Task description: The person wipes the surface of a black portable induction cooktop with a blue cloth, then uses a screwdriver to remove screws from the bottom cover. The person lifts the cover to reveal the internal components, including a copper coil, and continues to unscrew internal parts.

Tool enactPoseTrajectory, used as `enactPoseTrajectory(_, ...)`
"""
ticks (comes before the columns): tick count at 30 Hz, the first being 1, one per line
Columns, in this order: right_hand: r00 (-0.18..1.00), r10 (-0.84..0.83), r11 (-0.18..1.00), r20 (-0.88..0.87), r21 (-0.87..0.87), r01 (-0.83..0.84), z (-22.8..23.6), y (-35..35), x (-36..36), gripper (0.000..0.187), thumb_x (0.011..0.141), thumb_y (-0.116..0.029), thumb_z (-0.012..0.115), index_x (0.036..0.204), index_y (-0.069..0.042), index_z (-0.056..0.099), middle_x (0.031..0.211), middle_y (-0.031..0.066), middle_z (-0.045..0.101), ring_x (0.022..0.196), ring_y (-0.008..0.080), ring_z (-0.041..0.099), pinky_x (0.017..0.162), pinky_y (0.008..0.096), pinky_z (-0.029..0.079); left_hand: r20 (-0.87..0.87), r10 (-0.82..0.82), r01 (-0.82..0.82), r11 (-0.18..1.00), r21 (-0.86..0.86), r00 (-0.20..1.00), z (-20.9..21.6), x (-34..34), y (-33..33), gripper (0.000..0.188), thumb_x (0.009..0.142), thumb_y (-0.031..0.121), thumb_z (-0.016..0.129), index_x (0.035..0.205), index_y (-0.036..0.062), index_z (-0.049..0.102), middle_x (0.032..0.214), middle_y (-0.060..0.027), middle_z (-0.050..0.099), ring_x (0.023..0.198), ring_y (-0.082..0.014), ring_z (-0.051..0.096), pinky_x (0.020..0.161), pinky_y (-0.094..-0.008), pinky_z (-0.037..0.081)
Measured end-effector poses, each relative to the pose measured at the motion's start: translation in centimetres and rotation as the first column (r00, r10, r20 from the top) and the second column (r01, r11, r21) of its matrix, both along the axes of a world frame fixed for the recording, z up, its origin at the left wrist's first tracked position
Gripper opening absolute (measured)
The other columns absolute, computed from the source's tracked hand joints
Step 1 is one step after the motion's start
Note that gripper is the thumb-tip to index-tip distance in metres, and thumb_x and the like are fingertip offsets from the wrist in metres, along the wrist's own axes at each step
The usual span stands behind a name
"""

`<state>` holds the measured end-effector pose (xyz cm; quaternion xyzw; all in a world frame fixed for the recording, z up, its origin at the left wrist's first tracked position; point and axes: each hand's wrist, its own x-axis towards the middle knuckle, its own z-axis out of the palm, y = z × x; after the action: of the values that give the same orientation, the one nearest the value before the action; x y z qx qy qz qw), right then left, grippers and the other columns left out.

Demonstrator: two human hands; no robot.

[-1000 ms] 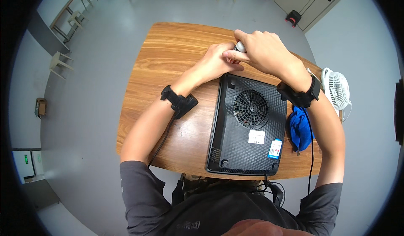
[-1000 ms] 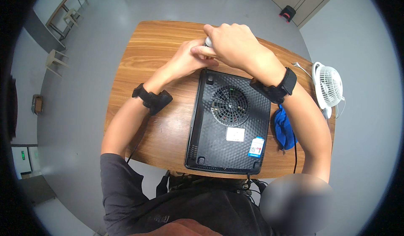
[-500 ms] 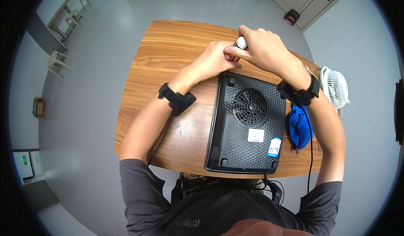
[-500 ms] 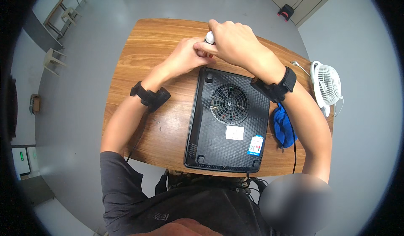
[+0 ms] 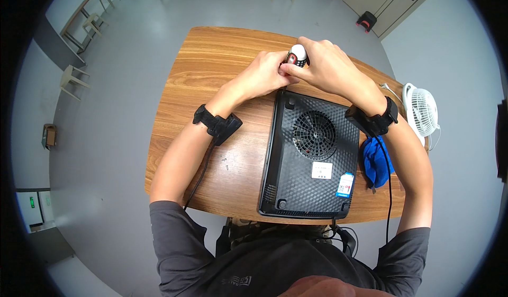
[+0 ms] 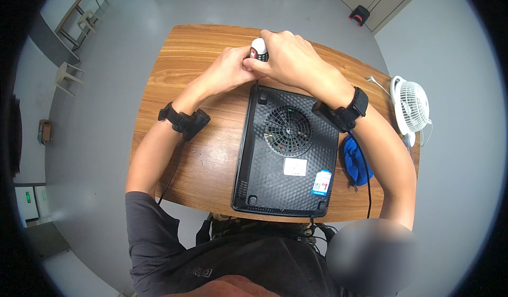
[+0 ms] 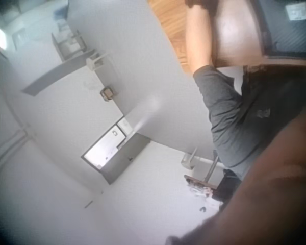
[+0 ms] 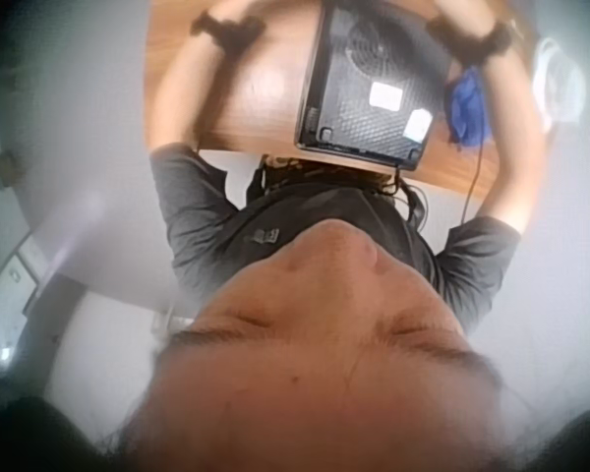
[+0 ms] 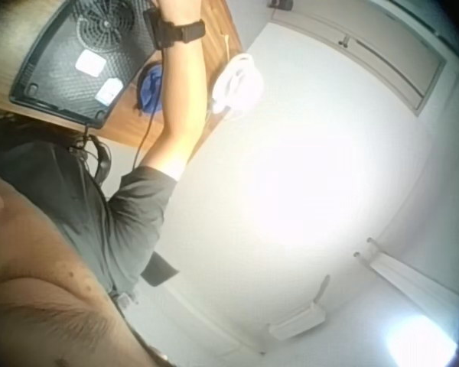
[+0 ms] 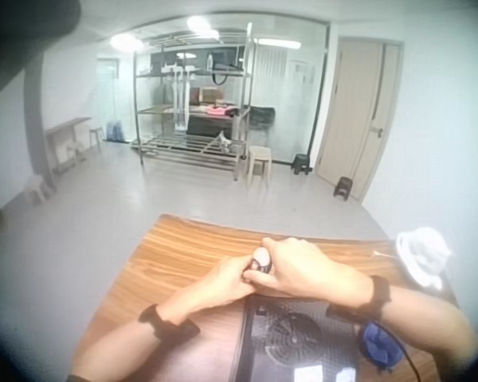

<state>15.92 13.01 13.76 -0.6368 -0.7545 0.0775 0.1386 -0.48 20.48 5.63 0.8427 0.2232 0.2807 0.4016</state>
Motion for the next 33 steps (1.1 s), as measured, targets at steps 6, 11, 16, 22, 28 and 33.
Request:
enactPoseTrajectory(6, 0.999, 0.018, 0.999, -0.044, 0.038, -0.017, -0.21, 0.21, 0.30, 0.049, 0.084, -0.041, 0.076, 0.095, 0.007, 0.069, 0.079, 0.0281, 0.071, 0.077, 0.0441, 0.072, 0.072, 0.0494, 0.058, 0.011, 0.015, -0.015, 1.000, -0.006, 1.000, -0.08, 0.17, 0.03, 0.025, 0.081, 0.015, 0.081, 0.089, -0.0018, 0.064, 0.077, -0.0168, 0.071, 0.071, -0.0294, 0.070, 0.068, -0.0398, 0.054)
enactPoseTrajectory(11, 0.999, 0.015, 0.999, -0.047, 0.045, -0.013, -0.10, 0.24, 0.21, 0.048, 0.084, -0.040, 0.076, 0.095, 0.007, 0.069, 0.079, 0.0282, 0.071, 0.076, 0.0441, 0.072, 0.072, 0.0493, 0.058, 0.002, 0.030, -0.030, 1.000, 0.009, 1.000, 0.05, 0.14, 0.04, 0.025, 0.081, 0.016, 0.081, 0.090, -0.0011, 0.065, 0.077, -0.0162, 0.071, 0.071, -0.0288, 0.070, 0.068, -0.0400, 0.054)
enactPoseTrajectory(16, 0.997, 0.020, 1.000, -0.071, 0.024, -0.018, -0.26, 0.10, 0.15, 0.048, 0.085, -0.040, 0.076, 0.095, 0.007, 0.068, 0.079, 0.0280, 0.070, 0.076, 0.0436, 0.072, 0.071, 0.0489, 0.057, 0.008, 0.013, -0.013, 1.000, 0.022, 1.000, -0.03, -0.03, -0.03, 0.025, 0.081, 0.016, 0.081, 0.091, -0.0009, 0.066, 0.078, -0.0161, 0.072, 0.073, -0.0295, 0.071, 0.069, -0.0402, 0.055)
enactPoseTrajectory(22, 0.998, 0.026, 0.999, -0.059, 0.038, -0.024, -0.08, 0.00, 0.12, 0.048, 0.085, -0.039, 0.075, 0.096, 0.007, 0.068, 0.079, 0.0279, 0.071, 0.076, 0.0431, 0.072, 0.071, 0.0480, 0.058, 0.007, 0.013, -0.013, 1.000, 0.005, 1.000, 0.16, -0.01, -0.20, 0.024, 0.081, 0.015, 0.081, 0.092, -0.0010, 0.067, 0.079, -0.0163, 0.072, 0.073, -0.0288, 0.071, 0.069, -0.0398, 0.055)
enactPoseTrajectory(28, 0.998, 0.020, 1.000, -0.061, 0.017, -0.019, -0.02, -0.11, 0.09, 0.048, 0.086, -0.039, 0.075, 0.096, 0.007, 0.068, 0.080, 0.0279, 0.071, 0.076, 0.0426, 0.072, 0.072, 0.0475, 0.058, -0.023, 0.000, 0.000, 1.000, -0.012, 1.000, -0.16, 0.10, 0.05, 0.030, 0.079, 0.019, 0.083, 0.096, 0.0001, 0.067, 0.084, -0.0157, 0.073, 0.076, -0.0260, 0.071, 0.071, -0.0382, 0.054)
enactPoseTrajectory(33, 0.997, 0.019, 1.000, -0.074, 0.008, -0.019, -0.07, -0.18, 0.11, 0.048, 0.086, -0.040, 0.075, 0.096, 0.006, 0.068, 0.079, 0.0276, 0.071, 0.076, 0.0420, 0.072, 0.071, 0.0477, 0.058, 0.000, 0.013, -0.013, 1.000, 0.003, 1.000, -0.08, 0.10, -0.25, 0.024, 0.081, 0.014, 0.081, 0.090, -0.0017, 0.064, 0.077, -0.0163, 0.071, 0.071, -0.0269, 0.069, 0.068, -0.0391, 0.053)
